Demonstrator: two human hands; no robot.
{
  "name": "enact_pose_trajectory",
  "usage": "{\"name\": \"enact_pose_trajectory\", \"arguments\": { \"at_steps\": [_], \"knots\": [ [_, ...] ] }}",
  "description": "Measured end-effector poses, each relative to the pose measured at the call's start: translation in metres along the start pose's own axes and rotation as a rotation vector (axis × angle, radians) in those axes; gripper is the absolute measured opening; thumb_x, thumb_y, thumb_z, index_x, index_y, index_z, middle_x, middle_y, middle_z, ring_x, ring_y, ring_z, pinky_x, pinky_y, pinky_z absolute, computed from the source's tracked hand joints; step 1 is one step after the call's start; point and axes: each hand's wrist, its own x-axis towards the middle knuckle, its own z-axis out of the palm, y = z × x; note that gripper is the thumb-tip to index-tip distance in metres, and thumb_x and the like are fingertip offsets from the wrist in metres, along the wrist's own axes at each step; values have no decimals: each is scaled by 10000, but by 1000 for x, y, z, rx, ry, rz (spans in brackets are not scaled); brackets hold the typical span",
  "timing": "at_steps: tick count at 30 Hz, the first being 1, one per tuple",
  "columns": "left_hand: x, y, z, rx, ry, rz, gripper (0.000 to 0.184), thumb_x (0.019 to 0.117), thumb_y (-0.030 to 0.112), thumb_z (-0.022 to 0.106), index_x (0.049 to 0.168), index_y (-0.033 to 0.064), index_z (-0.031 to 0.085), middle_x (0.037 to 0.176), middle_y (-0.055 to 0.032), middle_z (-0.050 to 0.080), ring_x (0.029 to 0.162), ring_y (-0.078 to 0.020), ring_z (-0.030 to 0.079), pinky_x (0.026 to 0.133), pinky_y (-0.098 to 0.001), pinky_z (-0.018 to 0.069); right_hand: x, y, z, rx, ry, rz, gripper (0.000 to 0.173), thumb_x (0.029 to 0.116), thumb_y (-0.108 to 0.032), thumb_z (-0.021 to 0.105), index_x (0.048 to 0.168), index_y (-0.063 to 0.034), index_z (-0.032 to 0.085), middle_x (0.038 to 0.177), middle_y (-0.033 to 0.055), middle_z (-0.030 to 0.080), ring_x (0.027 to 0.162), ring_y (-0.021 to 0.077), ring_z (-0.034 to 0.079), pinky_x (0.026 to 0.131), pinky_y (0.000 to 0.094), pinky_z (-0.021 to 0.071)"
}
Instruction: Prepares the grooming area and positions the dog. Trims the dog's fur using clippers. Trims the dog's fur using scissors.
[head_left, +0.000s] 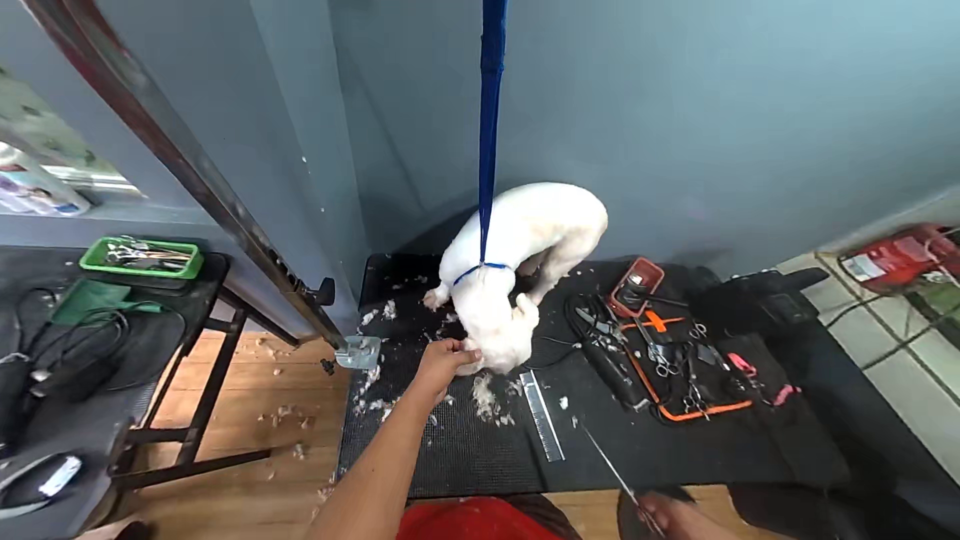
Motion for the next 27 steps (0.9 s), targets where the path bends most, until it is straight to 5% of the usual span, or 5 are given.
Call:
{"name": "enact_pose_trajectory", "arguments": {
  "at_steps": [9, 13, 17, 23, 27],
  "knots": [
    [-27, -21, 51, -576, 146, -184, 302, 918, 39, 724, 1192, 31, 597, 1027, -121, 669, 820, -200, 652, 748, -373, 566, 66, 22, -39, -10, 128, 73, 436, 895, -314, 781, 1203, -30, 659, 987, 196, 701, 881, 373, 703, 829, 620, 570],
    [-37, -18, 53, -443, 90, -225, 273, 945, 89, 676, 1209, 37, 629, 1050, -98, 681, 867, -183, 659, 780, -366, 566, 98, 18, -52, -57, 157, 94, 338, 917, -274, 761, 1149, -40, 688, 985, 185, 707, 939, 366, 689, 865, 608, 550],
    [-18, 5, 53, -344, 114, -283, 362, 1055, 392, 482, 1279, 129, 590, 1029, -95, 700, 810, -193, 680, 703, -357, 573, 139, 36, -100, -58, 338, 189, 359, 918, -274, 753, 1182, -39, 687, 1119, 228, 700, 1069, 429, 674, 911, 653, 537],
    [-5, 6, 62, -220, 269, -417, 297, 1067, 339, 467, 1194, 100, 589, 892, -112, 680, 700, -196, 668, 651, -344, 583, 230, 114, -171, -146, 360, 347, 441, 862, -195, 779, 1200, 58, 653, 1312, 335, 579, 1137, 518, 624, 894, 698, 528],
    [-9, -2, 79, -282, 335, -411, 303, 1079, 339, 368, 1180, 123, 554, 893, -105, 659, 701, -199, 657, 638, -354, 574, 258, 135, -178, -408, 206, 386, 405, 782, -184, 863, 1109, -1, 711, 1206, 271, 673, 1104, 493, 651, 832, 717, 523]
  ]
}}
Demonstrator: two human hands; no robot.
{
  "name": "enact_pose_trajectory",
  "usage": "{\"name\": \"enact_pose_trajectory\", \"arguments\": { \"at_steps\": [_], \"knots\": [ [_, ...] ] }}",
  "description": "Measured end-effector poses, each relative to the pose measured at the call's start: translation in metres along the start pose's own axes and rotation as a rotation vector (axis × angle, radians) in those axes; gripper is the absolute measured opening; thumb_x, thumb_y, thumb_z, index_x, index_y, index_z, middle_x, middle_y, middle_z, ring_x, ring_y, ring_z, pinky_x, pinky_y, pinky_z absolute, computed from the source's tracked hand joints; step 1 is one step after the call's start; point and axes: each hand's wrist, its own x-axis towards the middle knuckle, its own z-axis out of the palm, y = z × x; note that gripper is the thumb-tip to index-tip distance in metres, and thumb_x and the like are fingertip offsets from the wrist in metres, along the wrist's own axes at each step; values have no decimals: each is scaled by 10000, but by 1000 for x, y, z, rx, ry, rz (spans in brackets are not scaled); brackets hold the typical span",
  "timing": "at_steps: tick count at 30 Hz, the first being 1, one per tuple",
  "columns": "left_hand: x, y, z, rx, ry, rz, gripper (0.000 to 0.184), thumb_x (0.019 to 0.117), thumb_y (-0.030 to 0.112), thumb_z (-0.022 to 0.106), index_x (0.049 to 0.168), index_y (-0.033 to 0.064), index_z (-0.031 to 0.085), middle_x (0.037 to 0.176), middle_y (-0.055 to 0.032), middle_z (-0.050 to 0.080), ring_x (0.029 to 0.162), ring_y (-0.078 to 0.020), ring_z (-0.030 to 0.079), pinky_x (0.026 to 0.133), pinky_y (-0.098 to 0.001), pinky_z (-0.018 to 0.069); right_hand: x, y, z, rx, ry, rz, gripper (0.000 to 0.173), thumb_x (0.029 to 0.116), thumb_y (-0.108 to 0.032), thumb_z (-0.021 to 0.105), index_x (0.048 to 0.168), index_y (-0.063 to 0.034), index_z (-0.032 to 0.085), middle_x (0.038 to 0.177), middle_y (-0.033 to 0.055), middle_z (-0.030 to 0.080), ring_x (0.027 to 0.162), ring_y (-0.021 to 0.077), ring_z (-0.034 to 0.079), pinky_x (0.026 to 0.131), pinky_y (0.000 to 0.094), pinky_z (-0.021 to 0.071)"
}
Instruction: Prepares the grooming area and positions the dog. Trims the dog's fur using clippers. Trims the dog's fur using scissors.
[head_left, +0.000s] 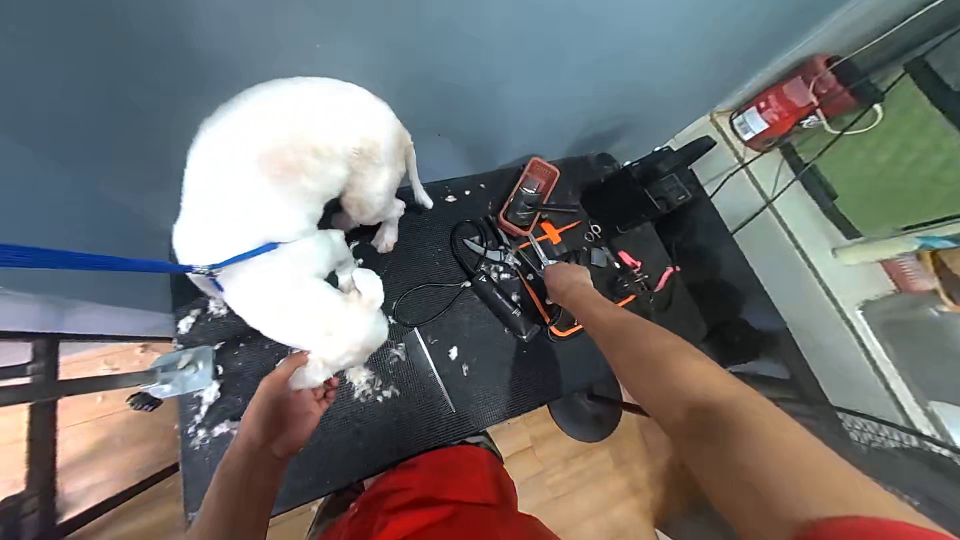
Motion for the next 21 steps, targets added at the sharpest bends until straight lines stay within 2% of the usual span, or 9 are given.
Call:
{"name": "enact_pose_trajectory", "arguments": {
  "at_steps": [2, 5, 9, 12, 14, 16, 17, 18, 21],
  "knots": [
    [1, -6, 2, -55, 12, 11, 286, 1069, 327, 371, 1143, 126, 560, 872, -97, 658, 680, -189, 653, 607, -339, 567, 15, 4, -1, -25, -67, -40, 431, 763, -143, 877, 1124, 17, 703, 1193, 267, 677, 1110, 476, 655, 860, 696, 535],
    [3, -9, -7, -112, 68, 64, 218, 1050, 266, 448, 1101, 113, 595, 866, -80, 666, 667, -160, 656, 594, -313, 580, 18, 8, -16, 83, -180, -36, 335, 811, -74, 804, 1059, 103, 666, 1083, 284, 688, 999, 431, 695, 869, 625, 551],
    [3, -8, -12, -189, 108, 109, 184, 1046, 253, 478, 1114, 121, 585, 915, -77, 660, 715, -154, 655, 636, -307, 580, 10, 9, -19, 99, -66, 74, 349, 795, -116, 813, 1054, 77, 680, 1165, 301, 669, 1111, 465, 660, 891, 681, 529],
    [-1, -9, -10, -250, 127, 123, 218, 1048, 305, 495, 1176, 147, 575, 930, -72, 658, 731, -157, 652, 653, -315, 574, 1, 5, -15, 165, 17, 94, 333, 843, -151, 773, 1079, 63, 675, 1188, 302, 659, 1121, 481, 652, 877, 690, 528],
    [-5, -7, -6, -281, 157, 140, 261, 1050, 362, 515, 1210, 165, 576, 927, -63, 653, 726, -158, 640, 649, -318, 558, -14, -11, -10, 318, 124, -54, 395, 856, -306, 769, 1107, -9, 700, 1131, 283, 681, 1049, 480, 669, 831, 713, 531],
    [-11, -6, 0, -318, 193, 168, 303, 1040, 395, 540, 1231, 162, 578, 959, -66, 667, 745, -163, 648, 651, -326, 558, -24, -36, 12, 440, 71, -212, 646, 832, -501, 803, 1244, -21, 671, 1215, 260, 663, 1120, 447, 646, 934, 694, 513],
    [-15, -5, 2, -337, 203, 190, 323, 1039, 406, 546, 1235, 152, 577, 981, -70, 672, 763, -169, 656, 658, -335, 564, -29, -49, 24, 408, 24, -232, 771, 828, -505, 813, 1358, 8, 588, 1340, 274, 596, 1217, 452, 602, 1003, 676, 490],
    [-17, -3, 4, -358, 201, 219, 342, 1038, 407, 551, 1247, 137, 572, 1012, -80, 674, 795, -179, 662, 678, -347, 569, -29, -59, 32, 364, 16, -238, 790, 833, -458, 813, 1396, 24, 539, 1385, 271, 563, 1255, 446, 582, 1027, 652, 488],
    [-23, 2, 1, -371, 170, 316, 318, 1047, 312, 562, 1251, 68, 581, 1032, -108, 694, 857, -188, 684, 756, -355, 587, -47, -73, 24, 576, 70, -270, 638, 828, -397, 809, 1307, -27, 609, 1221, 202, 669, 1119, 372, 664, 955, 610, 537]
  ]
}}
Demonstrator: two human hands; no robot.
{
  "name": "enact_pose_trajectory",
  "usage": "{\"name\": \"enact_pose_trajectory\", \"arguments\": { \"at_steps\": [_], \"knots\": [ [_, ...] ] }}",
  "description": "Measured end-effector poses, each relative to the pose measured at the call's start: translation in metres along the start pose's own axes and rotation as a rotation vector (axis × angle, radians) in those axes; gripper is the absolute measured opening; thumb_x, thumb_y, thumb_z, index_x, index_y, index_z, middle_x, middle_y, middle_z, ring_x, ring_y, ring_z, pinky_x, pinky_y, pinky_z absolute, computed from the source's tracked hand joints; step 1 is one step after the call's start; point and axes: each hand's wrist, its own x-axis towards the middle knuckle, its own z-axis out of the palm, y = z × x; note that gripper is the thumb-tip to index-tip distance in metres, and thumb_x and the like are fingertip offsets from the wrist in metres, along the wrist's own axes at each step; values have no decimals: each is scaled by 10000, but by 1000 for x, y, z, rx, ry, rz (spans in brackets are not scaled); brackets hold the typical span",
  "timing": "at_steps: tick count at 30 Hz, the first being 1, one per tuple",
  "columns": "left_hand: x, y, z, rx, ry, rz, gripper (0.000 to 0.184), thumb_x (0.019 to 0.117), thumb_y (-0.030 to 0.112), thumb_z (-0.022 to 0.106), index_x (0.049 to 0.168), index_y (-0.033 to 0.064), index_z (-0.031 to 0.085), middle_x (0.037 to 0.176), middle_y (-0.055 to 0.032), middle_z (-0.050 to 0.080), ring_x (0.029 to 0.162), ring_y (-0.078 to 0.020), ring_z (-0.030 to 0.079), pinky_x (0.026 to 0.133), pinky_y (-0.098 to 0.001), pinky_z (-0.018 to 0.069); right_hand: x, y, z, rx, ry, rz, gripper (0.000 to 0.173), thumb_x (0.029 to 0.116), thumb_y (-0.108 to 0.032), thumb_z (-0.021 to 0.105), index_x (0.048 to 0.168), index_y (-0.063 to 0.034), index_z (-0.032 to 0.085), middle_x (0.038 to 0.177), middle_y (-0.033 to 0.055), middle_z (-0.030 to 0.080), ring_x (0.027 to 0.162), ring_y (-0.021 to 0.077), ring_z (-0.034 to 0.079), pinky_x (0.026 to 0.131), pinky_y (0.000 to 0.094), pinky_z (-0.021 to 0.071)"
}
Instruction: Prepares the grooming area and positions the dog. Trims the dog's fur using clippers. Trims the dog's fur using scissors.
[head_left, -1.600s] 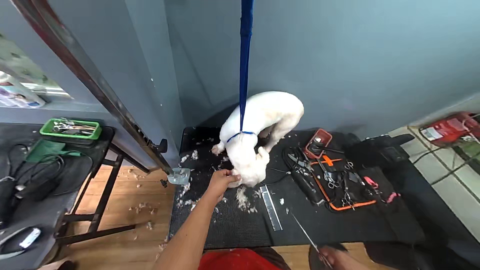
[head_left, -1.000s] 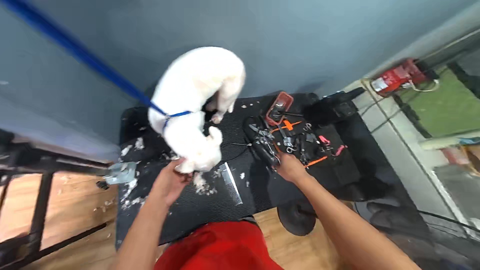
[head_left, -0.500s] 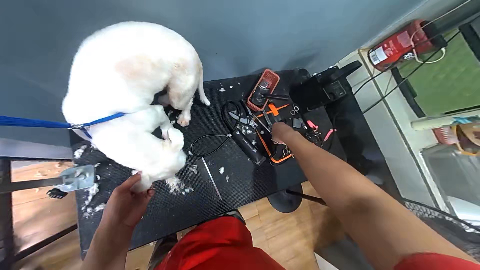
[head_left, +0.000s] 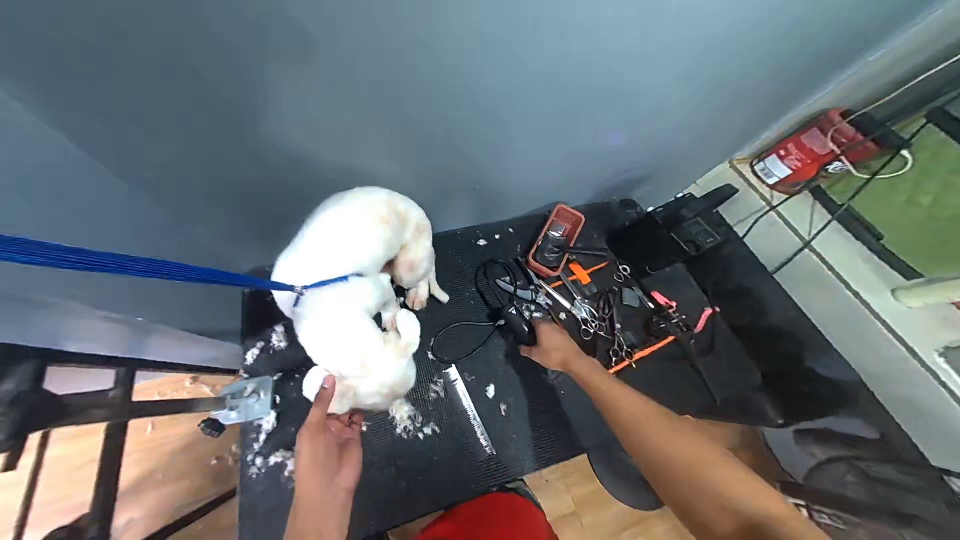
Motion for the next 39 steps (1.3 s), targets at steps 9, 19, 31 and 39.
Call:
{"name": "enact_pose_trajectory", "arguments": {
  "at_steps": [9, 19, 31, 39],
  "knots": [
    [-1, 6, 2, 248, 110, 472, 231, 898, 77, 765, 1058, -51, 659, 873, -79, 668, 728, -120, 618, 683, -276, 540, -146, -140, -87, 1779, -588, -573, 477, 917, -419, 659, 1276, -109, 611, 777, 5, 601, 595, 90, 606, 544, 240, 547],
    [34, 17, -11, 312, 14, 485, 207, 893, 176, 795, 965, 1, 713, 820, -90, 702, 753, -177, 683, 730, -391, 593, -207, -222, -106, 2349, -1039, -543, 398, 1081, -385, 392, 1217, -35, 523, 903, 52, 609, 726, 118, 687, 647, 186, 588],
    [20, 21, -10, 38, -38, 101, 245, 911, 222, 782, 950, -15, 733, 840, -141, 738, 750, -227, 713, 699, -394, 601, -220, -266, -60, 1529, -156, -601, 473, 840, -242, 781, 1254, -74, 626, 1088, 174, 712, 992, 329, 724, 909, 578, 596],
    [3, 19, -12, -185, -246, -320, 391, 1009, 323, 641, 1231, 0, 633, 1051, -173, 705, 908, -267, 704, 811, -413, 598, -191, -250, -48, 1118, 117, -750, 628, 802, -15, 793, 1361, -68, 510, 1162, 186, 704, 1014, 293, 729, 844, 425, 644]
  ]
}}
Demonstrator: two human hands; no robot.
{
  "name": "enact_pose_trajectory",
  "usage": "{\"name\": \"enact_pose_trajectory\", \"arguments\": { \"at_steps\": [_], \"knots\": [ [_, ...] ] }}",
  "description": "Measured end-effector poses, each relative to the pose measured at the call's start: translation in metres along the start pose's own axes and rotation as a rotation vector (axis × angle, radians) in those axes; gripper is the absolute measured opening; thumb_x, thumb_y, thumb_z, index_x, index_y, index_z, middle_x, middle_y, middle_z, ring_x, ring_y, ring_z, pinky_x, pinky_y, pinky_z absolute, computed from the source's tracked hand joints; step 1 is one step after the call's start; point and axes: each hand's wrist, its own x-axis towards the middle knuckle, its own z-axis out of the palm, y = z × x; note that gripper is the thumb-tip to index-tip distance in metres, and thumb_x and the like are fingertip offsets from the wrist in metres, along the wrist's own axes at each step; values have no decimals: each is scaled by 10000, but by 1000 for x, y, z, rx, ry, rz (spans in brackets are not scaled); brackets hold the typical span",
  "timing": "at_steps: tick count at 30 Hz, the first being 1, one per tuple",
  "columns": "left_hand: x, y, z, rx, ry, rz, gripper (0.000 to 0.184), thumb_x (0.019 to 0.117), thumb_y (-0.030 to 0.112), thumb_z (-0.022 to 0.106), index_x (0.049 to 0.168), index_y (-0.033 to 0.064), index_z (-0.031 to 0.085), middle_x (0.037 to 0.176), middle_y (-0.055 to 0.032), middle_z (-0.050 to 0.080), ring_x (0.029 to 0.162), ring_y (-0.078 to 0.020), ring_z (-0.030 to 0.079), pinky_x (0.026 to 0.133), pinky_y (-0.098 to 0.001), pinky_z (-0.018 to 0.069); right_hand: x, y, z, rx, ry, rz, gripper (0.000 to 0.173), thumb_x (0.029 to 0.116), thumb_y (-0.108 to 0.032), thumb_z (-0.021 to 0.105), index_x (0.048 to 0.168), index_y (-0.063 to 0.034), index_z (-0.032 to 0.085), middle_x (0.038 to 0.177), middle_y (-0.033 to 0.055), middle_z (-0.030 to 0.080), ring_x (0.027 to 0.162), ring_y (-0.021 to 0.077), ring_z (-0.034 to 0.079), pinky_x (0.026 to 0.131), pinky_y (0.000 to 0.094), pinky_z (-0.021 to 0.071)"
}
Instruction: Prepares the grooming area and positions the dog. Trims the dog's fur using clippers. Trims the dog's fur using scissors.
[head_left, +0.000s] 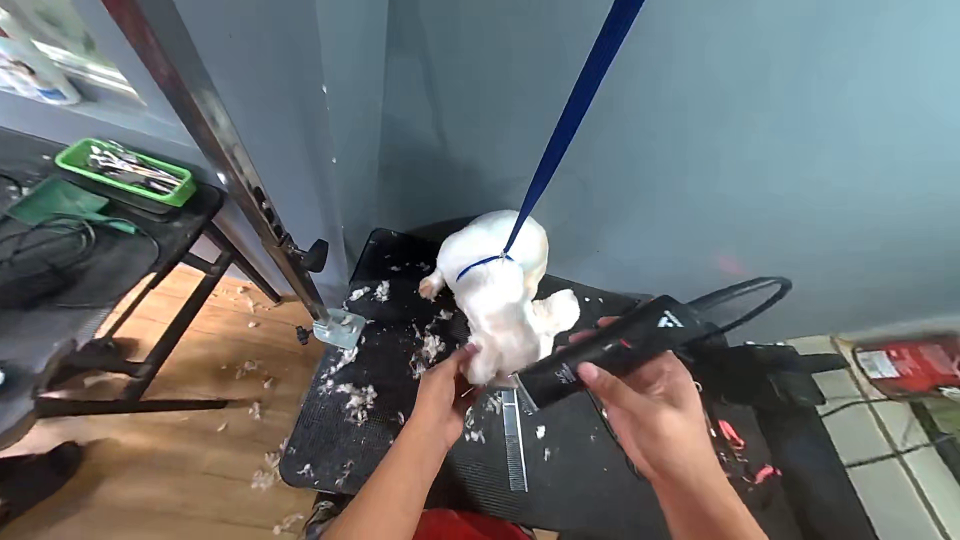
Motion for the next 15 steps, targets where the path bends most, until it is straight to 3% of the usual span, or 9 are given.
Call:
{"name": "enact_pose_trajectory", "arguments": {
  "at_steps": [2, 4, 6, 9, 12, 15],
  "knots": [
    [0, 5, 10, 103, -39, -67, 571, 992, 562, 576, 1270, 67, 637, 1012, -150, 718, 858, -247, 708, 761, -389, 593, 2, 5, -1, -99, -18, -99, 660, 792, -50, 828, 1365, -66, 501, 1164, 164, 713, 1024, 281, 733, 847, 393, 649],
    [-1, 8, 20, 172, -98, -94, 563, 986, 580, 572, 1238, 85, 660, 939, -127, 720, 763, -210, 694, 672, -338, 577, 3, 1, -5, -119, -63, -181, 666, 811, -111, 853, 1375, -109, 498, 1202, 119, 708, 1051, 248, 726, 867, 364, 644],
    [-3, 11, 29, 208, -122, -86, 442, 984, 466, 645, 1177, 70, 684, 909, -115, 723, 726, -188, 686, 628, -313, 563, 5, -9, -6, -139, -93, -227, 672, 796, -106, 866, 1365, -124, 510, 1218, 122, 705, 1058, 266, 730, 860, 375, 653],
    [-2, 15, 33, 231, -157, -63, 328, 954, 299, 722, 1135, 28, 689, 974, -127, 721, 837, -209, 695, 727, -346, 578, 16, -21, -6, -247, -98, -282, 648, 810, -130, 860, 1348, -142, 498, 1214, 100, 699, 1057, 255, 725, 862, 373, 653],
    [1, 13, 25, 146, -244, -27, 278, 951, 172, 711, 1148, -21, 673, 1026, -168, 721, 920, -244, 705, 838, -396, 589, 31, -26, -5, -370, -136, -305, 669, 801, -104, 849, 1355, -120, 475, 1202, 88, 716, 1028, 246, 736, 844, 370, 658],
    [4, 12, 9, 86, -329, 10, 215, 979, 80, 648, 1152, -44, 679, 1032, -189, 723, 913, -248, 712, 845, -400, 594, 40, -22, 5, -436, -162, -341, 670, 802, -59, 843, 1349, -92, 458, 1196, 84, 711, 1031, 241, 733, 853, 382, 659]
  ]
}}
